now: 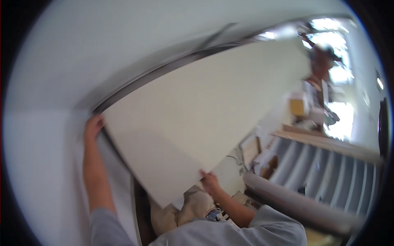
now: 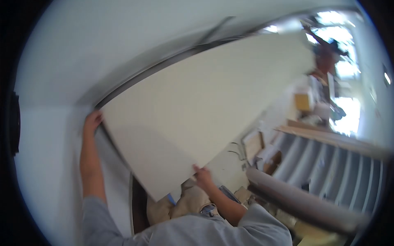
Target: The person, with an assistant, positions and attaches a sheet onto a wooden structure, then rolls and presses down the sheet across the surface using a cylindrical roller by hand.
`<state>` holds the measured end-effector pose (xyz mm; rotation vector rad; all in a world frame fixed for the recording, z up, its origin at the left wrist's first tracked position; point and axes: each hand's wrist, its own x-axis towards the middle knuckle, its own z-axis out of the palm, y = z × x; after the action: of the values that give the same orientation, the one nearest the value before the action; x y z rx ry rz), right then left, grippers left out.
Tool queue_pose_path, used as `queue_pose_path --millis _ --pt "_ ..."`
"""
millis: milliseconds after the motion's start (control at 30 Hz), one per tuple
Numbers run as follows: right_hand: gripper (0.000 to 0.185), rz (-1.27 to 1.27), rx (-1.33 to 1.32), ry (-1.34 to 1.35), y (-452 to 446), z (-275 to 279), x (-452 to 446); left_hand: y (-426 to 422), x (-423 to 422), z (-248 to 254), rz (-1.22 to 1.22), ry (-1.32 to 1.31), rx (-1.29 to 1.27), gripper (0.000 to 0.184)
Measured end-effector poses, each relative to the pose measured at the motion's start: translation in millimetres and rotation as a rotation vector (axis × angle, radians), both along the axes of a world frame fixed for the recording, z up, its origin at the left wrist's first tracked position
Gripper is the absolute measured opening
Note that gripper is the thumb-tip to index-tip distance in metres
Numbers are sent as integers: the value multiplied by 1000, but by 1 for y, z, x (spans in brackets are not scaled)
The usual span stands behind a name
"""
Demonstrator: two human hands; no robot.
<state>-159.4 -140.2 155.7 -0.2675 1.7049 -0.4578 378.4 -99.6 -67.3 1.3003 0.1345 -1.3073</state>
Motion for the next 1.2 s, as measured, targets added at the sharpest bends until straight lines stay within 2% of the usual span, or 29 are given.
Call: queue_pose_path --millis 33,67,100,133,200,367,867,967,1100,1133,1167,1200 --pt "24 -2 -18 -30 0 -5 -6 -7 -13 27 45 -79 9 16" --pt "24 -9 -35 -60 -1 -12 -11 -8 -4 3 2 -26 64 15" --pt "24 17 -74 -120 -2 -13 -14 -11 -7 7 -13 -24 28 14" --pt "25 29 -116 -178 -3 -12 -12 -18 -13 30 3 -61 121 16" --pt "26 40 -118 -239 -9 1 1 -31 -13 36 35 2 300 23" --pt "27 71 -114 -233 -11 2 2 -44 -12 57 -43 3 408 27" --pt "24 62 -131 -236 -11 6 5 -50 -8 67 -170 -21 435 28" --pt "24 53 -131 -231 -12 5 5 -51 -5 65 -218 -15 437 34" --pt "22 31 -122 -222 -13 5 6 -43 -4 61 -249 -45 340 37" --pt "21 43 -97 -178 -9 -2 -3 -36 1 48 -282 -47 282 38" --pt "21 42 -93 -123 -6 -12 -16 -24 6 45 -304 4 100 39" --pt "20 37 -65 -103 -4 -15 -20 -29 2 53 -326 -73 236 39"
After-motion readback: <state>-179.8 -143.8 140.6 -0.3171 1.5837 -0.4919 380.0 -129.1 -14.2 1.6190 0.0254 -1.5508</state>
